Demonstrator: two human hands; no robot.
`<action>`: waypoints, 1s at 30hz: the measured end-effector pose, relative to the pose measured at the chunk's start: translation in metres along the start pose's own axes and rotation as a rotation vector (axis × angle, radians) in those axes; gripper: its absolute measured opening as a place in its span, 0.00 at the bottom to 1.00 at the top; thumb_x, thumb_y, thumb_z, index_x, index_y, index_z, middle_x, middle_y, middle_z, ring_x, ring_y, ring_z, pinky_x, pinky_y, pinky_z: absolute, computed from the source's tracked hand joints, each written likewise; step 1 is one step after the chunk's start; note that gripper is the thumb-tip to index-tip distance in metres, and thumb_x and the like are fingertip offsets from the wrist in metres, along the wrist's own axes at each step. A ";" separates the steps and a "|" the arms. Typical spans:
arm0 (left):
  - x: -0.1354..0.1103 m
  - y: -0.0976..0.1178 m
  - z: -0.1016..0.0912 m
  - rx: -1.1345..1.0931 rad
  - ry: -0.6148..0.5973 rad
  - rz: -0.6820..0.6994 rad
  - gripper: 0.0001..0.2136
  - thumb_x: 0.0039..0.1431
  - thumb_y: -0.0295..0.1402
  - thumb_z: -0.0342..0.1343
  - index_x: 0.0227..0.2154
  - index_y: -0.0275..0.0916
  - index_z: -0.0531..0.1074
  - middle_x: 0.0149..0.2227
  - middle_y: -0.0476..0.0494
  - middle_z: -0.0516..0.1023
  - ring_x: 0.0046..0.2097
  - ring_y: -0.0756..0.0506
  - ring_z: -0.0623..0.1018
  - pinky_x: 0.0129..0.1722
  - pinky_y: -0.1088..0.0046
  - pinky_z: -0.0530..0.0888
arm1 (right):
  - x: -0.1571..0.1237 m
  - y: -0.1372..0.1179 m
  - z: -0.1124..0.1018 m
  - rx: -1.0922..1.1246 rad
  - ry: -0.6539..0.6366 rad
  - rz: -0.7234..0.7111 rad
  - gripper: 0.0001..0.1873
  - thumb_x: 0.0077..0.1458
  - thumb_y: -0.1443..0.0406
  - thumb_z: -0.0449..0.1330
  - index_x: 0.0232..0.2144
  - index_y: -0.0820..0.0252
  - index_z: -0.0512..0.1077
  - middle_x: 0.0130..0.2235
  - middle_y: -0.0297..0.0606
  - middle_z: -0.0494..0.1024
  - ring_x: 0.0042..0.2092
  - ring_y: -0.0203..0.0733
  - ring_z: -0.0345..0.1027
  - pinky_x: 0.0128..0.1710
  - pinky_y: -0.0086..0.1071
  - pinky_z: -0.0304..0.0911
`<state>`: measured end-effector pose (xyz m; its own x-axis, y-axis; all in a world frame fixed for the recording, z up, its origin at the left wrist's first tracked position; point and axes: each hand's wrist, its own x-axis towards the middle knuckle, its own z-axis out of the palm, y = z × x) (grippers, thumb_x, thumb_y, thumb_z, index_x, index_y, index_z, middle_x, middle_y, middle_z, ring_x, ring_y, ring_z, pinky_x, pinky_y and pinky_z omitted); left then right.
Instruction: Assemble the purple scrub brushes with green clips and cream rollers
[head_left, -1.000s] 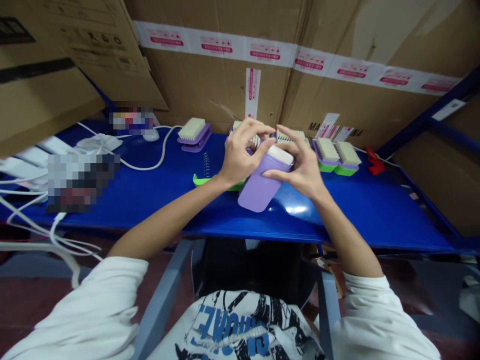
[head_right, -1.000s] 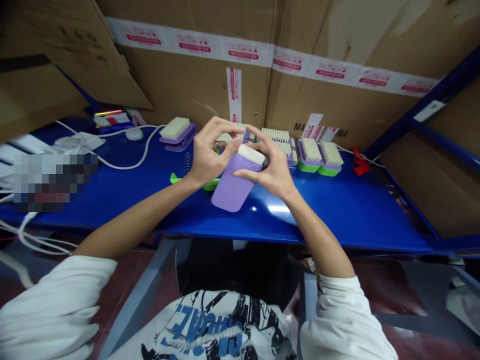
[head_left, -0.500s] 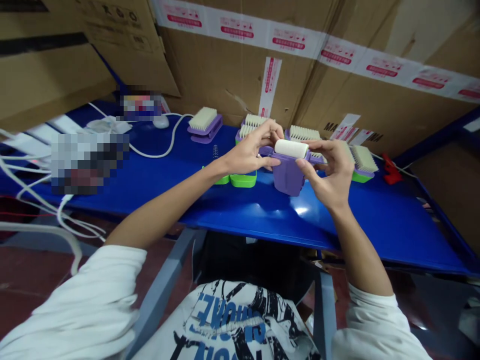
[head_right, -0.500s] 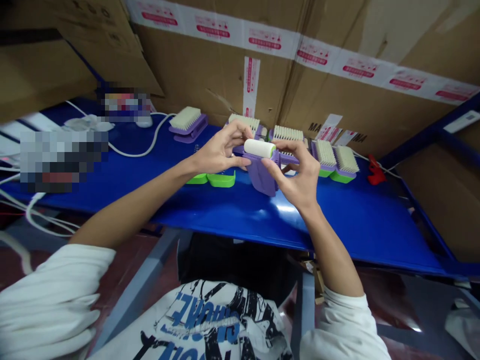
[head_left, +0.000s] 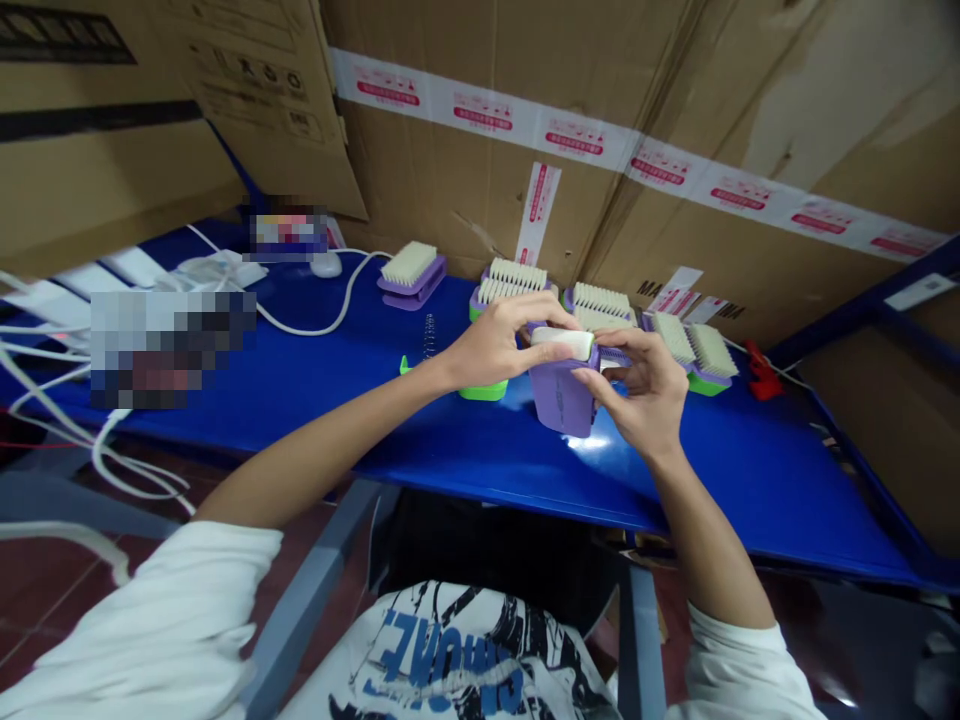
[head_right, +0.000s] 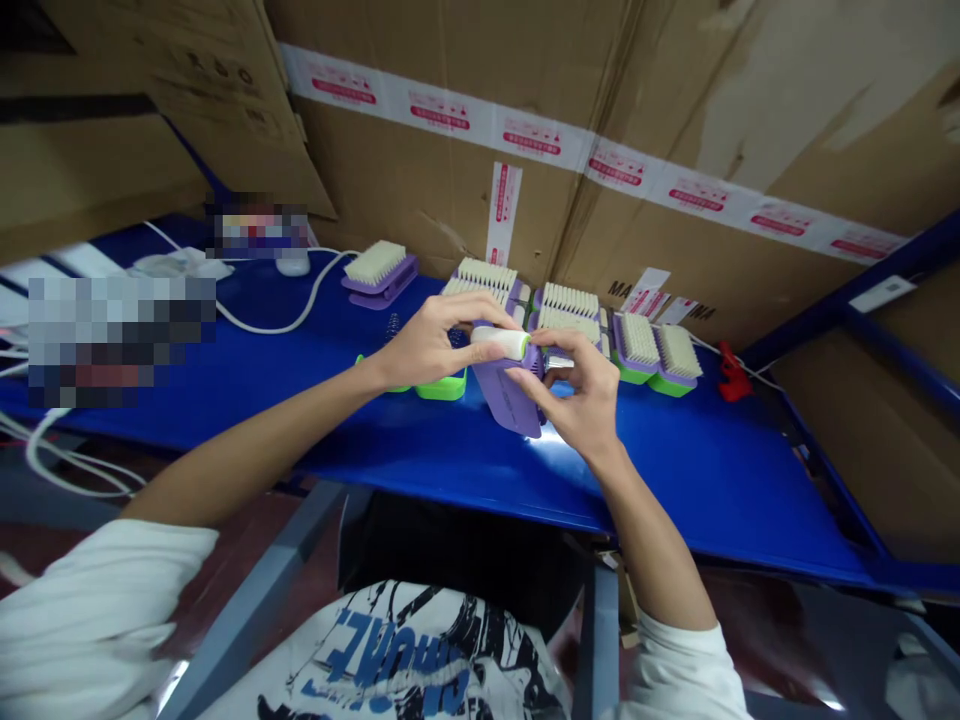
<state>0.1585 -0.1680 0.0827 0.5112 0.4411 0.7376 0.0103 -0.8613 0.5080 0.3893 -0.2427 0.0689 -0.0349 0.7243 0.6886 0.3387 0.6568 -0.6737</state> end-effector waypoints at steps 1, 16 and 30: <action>-0.001 0.000 0.002 0.012 0.014 0.037 0.12 0.76 0.48 0.66 0.49 0.45 0.86 0.46 0.43 0.88 0.47 0.42 0.85 0.46 0.64 0.80 | 0.001 0.001 -0.002 0.007 -0.023 -0.002 0.23 0.54 0.53 0.83 0.46 0.48 0.81 0.48 0.41 0.85 0.50 0.52 0.82 0.28 0.37 0.80; -0.004 0.003 0.045 0.311 0.249 0.270 0.12 0.83 0.45 0.56 0.54 0.44 0.77 0.49 0.39 0.85 0.50 0.38 0.81 0.51 0.55 0.80 | 0.016 0.000 -0.024 0.035 -0.209 0.038 0.21 0.56 0.60 0.79 0.42 0.48 0.70 0.47 0.37 0.78 0.47 0.44 0.76 0.28 0.27 0.73; -0.013 -0.008 0.065 0.257 0.393 -0.062 0.20 0.85 0.53 0.47 0.52 0.43 0.74 0.49 0.39 0.83 0.52 0.41 0.83 0.55 0.59 0.80 | 0.020 0.017 -0.038 -0.244 -0.486 0.086 0.46 0.62 0.48 0.76 0.77 0.45 0.67 0.67 0.46 0.82 0.59 0.60 0.81 0.57 0.55 0.81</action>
<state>0.2072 -0.1836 0.0402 0.1394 0.5130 0.8470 0.2682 -0.8429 0.4664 0.4305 -0.2249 0.0811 -0.4081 0.8247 0.3916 0.5654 0.5651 -0.6009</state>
